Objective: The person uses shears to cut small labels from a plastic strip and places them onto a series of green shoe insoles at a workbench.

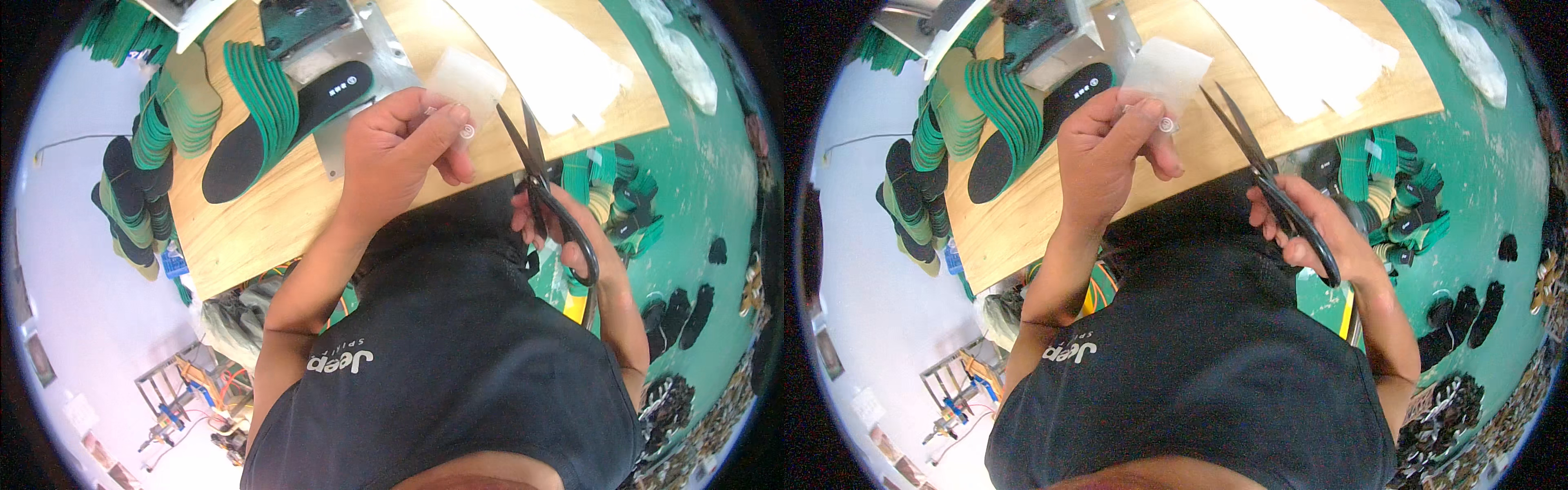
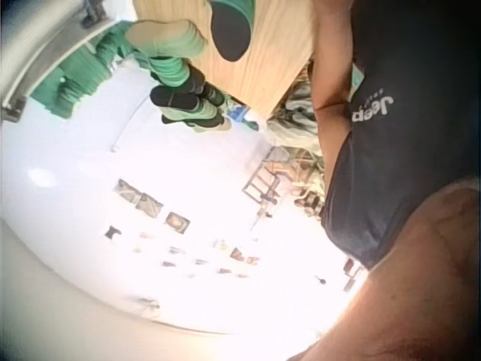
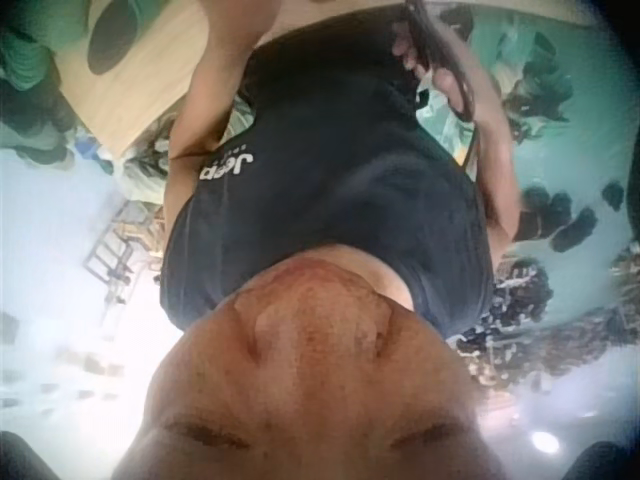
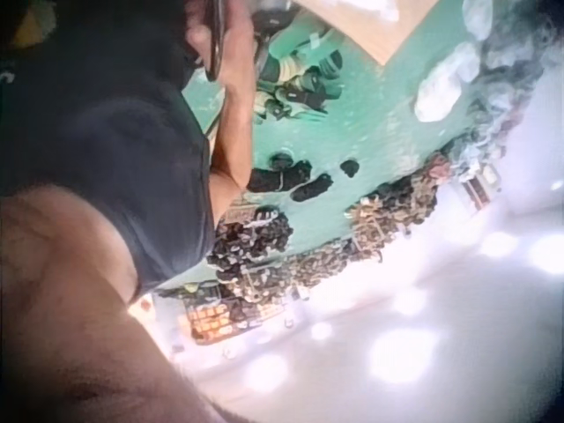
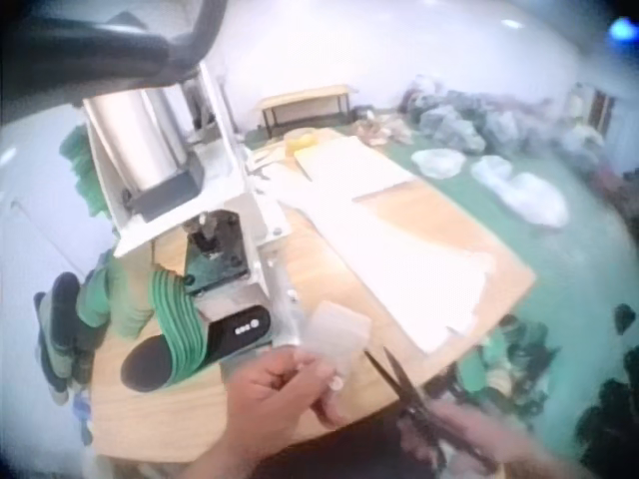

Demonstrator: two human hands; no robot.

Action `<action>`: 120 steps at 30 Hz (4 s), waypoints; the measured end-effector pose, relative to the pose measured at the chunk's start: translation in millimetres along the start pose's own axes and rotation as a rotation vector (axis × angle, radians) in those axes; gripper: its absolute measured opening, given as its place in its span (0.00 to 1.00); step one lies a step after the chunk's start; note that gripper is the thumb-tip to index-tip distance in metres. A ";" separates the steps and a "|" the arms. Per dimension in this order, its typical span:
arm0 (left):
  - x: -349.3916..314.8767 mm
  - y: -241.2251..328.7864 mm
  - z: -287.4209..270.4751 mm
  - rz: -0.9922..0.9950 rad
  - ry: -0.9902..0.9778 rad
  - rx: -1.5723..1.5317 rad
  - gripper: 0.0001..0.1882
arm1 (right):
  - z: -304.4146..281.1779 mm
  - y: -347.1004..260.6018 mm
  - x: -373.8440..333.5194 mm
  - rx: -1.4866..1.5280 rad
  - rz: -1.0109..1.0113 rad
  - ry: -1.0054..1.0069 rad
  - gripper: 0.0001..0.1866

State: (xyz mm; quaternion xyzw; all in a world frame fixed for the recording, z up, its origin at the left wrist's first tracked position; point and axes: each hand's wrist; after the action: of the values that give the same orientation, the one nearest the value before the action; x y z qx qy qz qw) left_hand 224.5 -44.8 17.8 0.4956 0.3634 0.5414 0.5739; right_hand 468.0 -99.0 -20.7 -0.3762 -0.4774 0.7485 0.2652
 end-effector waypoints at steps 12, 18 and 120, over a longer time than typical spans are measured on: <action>-17.0 -10.2 19.4 -0.209 -0.192 0.165 0.08 | -8.4 2.3 -19.0 -0.185 0.167 0.085 0.37; -31.5 3.7 -8.3 -0.322 -0.265 0.364 0.07 | -20.9 20.7 -55.3 -0.271 -0.046 0.211 0.26; -15.2 49.7 -244.2 0.453 0.281 1.061 0.19 | 78.0 -38.3 195.5 -1.646 -0.630 0.246 0.23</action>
State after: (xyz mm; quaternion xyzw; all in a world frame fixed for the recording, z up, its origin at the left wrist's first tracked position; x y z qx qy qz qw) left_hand -23.6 -20.7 4.0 0.7035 0.5420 0.4552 0.0642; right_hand 293.1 24.1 -26.0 -0.3765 -0.9134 0.0149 0.1540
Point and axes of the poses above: each hand's wrist, its own x-axis towards the middle knuckle, its own z-axis out of the palm, y = z × x, and after that the axes turned 7 degrees about z, right-handed
